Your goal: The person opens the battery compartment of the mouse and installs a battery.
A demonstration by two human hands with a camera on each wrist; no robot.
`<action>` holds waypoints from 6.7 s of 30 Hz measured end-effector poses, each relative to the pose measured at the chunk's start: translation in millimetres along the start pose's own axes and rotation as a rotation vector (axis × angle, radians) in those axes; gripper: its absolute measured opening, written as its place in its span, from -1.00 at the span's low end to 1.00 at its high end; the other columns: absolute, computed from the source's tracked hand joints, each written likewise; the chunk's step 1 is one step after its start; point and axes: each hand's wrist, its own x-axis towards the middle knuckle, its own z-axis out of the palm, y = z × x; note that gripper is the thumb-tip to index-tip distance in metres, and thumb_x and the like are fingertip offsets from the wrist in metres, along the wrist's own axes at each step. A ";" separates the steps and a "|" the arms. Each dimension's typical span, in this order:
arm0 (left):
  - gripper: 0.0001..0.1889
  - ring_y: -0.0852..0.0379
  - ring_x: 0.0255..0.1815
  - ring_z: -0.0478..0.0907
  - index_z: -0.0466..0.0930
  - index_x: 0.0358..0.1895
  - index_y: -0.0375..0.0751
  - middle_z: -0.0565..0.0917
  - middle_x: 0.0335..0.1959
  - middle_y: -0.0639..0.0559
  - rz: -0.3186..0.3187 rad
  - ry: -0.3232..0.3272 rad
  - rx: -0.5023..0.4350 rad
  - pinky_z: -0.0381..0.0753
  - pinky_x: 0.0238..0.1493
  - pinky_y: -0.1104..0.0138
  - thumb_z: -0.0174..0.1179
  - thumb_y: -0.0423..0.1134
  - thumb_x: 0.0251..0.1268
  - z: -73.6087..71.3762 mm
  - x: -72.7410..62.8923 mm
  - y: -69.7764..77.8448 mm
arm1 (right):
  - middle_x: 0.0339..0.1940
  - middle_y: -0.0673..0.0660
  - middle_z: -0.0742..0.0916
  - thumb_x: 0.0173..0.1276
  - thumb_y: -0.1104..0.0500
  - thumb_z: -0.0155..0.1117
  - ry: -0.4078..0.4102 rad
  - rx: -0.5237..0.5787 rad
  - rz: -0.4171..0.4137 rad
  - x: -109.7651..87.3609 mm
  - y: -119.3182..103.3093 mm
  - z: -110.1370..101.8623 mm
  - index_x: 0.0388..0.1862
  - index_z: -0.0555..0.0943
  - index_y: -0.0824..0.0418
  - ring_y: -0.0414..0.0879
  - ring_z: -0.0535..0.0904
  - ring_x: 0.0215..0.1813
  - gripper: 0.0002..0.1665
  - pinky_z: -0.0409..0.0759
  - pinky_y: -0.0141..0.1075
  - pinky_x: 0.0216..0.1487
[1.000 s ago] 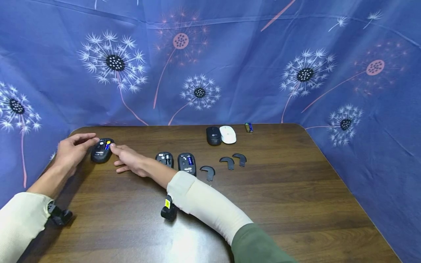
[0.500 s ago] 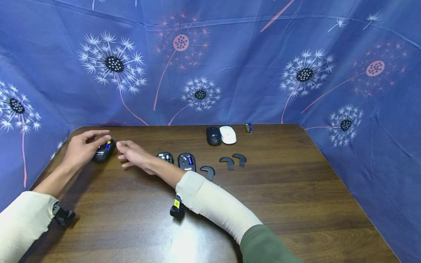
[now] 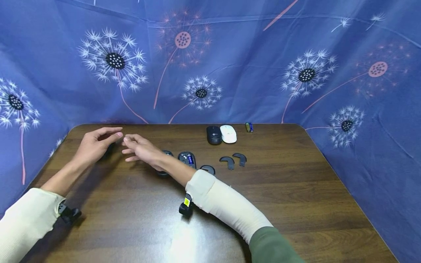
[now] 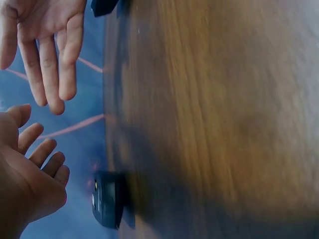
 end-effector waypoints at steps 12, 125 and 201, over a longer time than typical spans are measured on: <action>-0.48 0.72 0.15 0.49 0.72 0.47 -0.17 0.72 0.10 0.62 0.085 -0.029 -0.058 0.44 0.11 0.74 0.30 0.10 0.73 12.2 -6.2 21.2 | 0.70 0.42 0.52 0.92 0.00 -0.01 -0.002 0.046 -0.046 -9.4 -9.2 -12.3 0.71 0.35 0.31 0.33 0.53 0.68 -0.39 0.87 -0.16 0.40; -0.30 -0.25 0.83 0.28 0.28 0.78 -0.29 0.36 0.79 -0.27 0.316 -0.473 0.187 0.31 0.89 -0.13 0.12 0.01 0.81 169.0 16.1 149.3 | 0.84 0.29 0.36 0.91 -0.03 -0.03 0.284 -0.375 -0.053 -145.5 0.2 -206.1 0.85 0.23 0.26 0.25 0.32 0.82 -0.28 0.46 0.17 0.82; -0.17 -0.28 0.83 0.28 0.29 0.77 -0.29 0.37 0.77 -0.32 0.335 -0.593 0.291 0.27 0.90 -0.16 0.20 0.19 0.74 168.8 61.8 113.1 | 0.87 0.39 0.28 0.79 -0.05 0.18 0.181 -1.082 -0.004 -109.3 0.7 -200.2 0.85 0.22 0.30 0.34 0.15 0.89 -0.15 0.16 0.27 0.94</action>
